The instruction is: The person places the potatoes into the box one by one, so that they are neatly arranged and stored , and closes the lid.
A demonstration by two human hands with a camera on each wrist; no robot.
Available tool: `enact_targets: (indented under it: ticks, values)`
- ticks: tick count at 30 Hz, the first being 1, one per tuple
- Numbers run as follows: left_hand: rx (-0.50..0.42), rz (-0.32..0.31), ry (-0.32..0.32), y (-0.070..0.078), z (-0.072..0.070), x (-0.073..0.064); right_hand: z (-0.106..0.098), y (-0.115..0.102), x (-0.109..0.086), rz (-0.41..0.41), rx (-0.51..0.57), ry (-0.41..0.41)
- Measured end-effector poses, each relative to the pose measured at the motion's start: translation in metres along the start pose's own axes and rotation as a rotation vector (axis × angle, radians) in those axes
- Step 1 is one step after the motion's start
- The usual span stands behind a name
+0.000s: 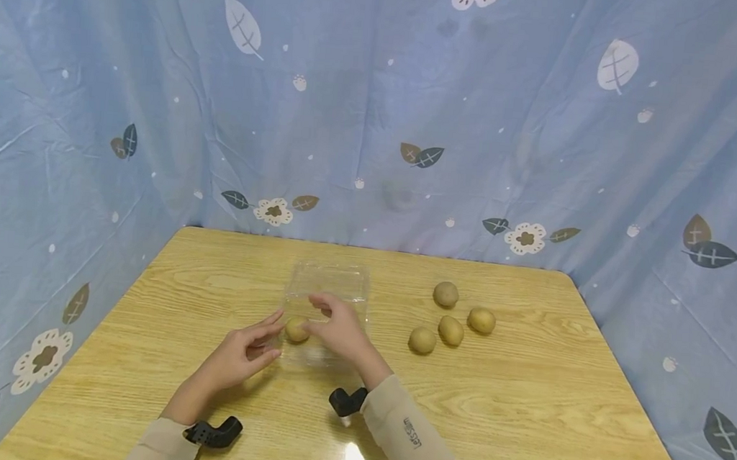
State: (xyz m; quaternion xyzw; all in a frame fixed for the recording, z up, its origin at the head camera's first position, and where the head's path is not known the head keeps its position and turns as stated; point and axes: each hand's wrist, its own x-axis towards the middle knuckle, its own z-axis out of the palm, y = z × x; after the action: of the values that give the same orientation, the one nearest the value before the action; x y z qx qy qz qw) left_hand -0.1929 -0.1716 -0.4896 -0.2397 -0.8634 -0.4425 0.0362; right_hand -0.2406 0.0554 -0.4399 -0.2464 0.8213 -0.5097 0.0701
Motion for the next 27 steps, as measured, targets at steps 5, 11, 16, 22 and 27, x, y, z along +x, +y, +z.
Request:
enact_targets:
  ticks: [5,11,16,22,27]
  values:
    - [0.010,-0.001,0.010,-0.001,0.000,0.000,-0.011,-0.006,-0.008,-0.024,0.033,0.034]
    - [0.003,-0.002,0.004,-0.001,0.000,0.000,-0.027,-0.005,-0.019,-0.022,0.061,0.082]
    - [-0.002,-0.003,0.003,0.000,0.000,0.000,-0.042,-0.009,-0.033,-0.025,0.109,0.099]
    - [0.002,-0.010,-0.001,-0.001,0.000,0.000,-0.057,0.004,-0.043,-0.080,0.135,0.154]
    - [-0.001,-0.014,-0.001,0.000,0.001,-0.001,-0.072,0.018,-0.049,-0.113,0.158,0.213]
